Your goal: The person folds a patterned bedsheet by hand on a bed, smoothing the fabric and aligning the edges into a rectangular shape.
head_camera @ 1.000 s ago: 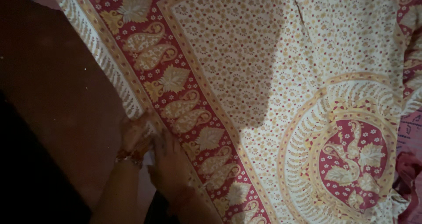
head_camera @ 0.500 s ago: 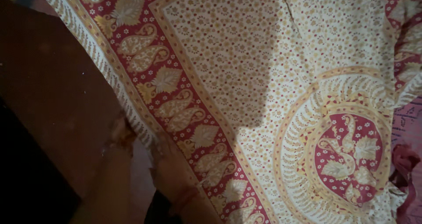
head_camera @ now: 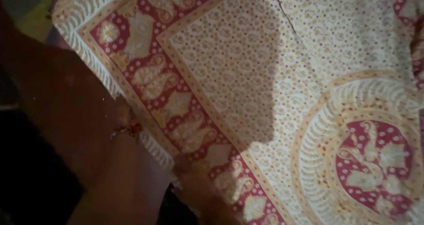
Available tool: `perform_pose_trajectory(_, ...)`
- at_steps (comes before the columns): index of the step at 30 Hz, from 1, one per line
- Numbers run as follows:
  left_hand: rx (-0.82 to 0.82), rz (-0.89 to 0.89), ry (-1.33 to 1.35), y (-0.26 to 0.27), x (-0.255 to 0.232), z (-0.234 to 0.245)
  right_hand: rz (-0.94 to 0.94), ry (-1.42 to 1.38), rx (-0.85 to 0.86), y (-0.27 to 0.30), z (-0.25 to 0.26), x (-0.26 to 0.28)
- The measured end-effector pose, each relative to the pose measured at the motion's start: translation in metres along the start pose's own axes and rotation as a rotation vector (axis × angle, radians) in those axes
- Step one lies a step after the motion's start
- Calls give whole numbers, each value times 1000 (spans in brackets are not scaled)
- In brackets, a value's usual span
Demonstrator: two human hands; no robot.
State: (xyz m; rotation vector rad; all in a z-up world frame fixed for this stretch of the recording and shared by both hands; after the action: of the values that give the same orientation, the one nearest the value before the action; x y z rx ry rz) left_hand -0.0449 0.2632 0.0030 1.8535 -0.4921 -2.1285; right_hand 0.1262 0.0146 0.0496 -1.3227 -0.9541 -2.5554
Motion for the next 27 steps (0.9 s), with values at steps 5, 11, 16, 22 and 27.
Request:
perform_pose_trajectory(5,-12,9,-51,-62,-14,34,-370,-316,-23,-27,2,-58)
perform_pose_trajectory(11,-73,-37,-117,-147,-58,100,43,-433,-346,-102,83,-30)
perform_pose_trajectory(16,-121,-59,-164,-194,-72,141,-157,-209,-253,-172,128,-13)
perform_pose_trajectory(22,-125,-68,-218,-230,-74,152,-152,-297,-203,-206,151,-4)
perform_pose_trajectory(27,-64,-55,-316,-262,-91,137,-177,-338,-239,-209,159,-10)
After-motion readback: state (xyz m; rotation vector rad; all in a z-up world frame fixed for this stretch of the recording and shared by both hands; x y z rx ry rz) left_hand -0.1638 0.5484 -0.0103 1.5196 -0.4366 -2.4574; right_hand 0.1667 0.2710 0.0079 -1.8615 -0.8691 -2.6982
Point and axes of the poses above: each hand's wrist, its own y-axis away from the middle knuckle, its own z-axis out of the back of the hand, x = y × z, the point moved 9 cm from there along -y, towards the middle knuckle, and after that the axes turned 10 degrees about x, right-handed, at the moved point
